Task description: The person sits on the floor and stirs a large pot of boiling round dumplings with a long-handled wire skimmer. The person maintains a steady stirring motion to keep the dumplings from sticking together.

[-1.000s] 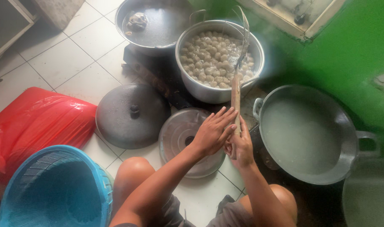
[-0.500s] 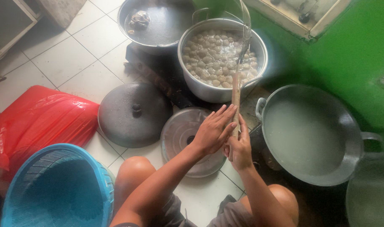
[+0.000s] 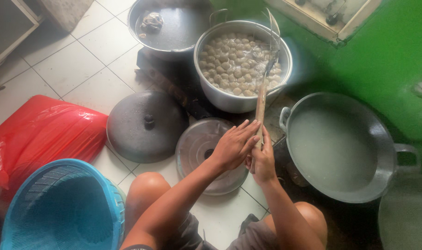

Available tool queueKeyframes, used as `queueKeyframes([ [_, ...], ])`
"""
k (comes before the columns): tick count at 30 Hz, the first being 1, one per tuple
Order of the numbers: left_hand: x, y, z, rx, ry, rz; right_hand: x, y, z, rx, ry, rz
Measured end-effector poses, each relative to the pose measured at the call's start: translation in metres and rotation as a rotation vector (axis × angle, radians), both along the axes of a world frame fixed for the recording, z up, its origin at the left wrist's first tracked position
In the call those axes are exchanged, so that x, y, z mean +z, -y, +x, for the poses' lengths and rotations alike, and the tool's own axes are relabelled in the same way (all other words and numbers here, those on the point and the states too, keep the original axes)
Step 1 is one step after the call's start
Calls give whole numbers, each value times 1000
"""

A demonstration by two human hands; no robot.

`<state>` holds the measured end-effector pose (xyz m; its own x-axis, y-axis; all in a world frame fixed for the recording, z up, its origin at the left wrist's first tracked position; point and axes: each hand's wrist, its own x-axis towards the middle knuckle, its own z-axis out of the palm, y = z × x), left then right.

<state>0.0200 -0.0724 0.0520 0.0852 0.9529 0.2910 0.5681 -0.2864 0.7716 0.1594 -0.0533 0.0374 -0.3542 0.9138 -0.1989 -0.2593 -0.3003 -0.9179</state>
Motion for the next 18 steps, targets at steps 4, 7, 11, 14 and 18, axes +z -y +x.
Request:
queueKeyframes([
  [4, 4, 1, 1, 21, -6, 11, 4, -2, 6, 55, -54, -6],
  [7, 7, 1, 1, 59, 0, 41, 7, 2, 7, 84, -56, -7],
  [11, 8, 2, 0, 93, 21, 93, 14, 6, 7, 109, -86, -3],
  [14, 9, 3, -2, 109, 42, 109, 18, 8, 6, 119, -75, -10],
  [18, 8, 3, -4, 87, 37, 106, 19, 10, 0, 90, -30, 59],
])
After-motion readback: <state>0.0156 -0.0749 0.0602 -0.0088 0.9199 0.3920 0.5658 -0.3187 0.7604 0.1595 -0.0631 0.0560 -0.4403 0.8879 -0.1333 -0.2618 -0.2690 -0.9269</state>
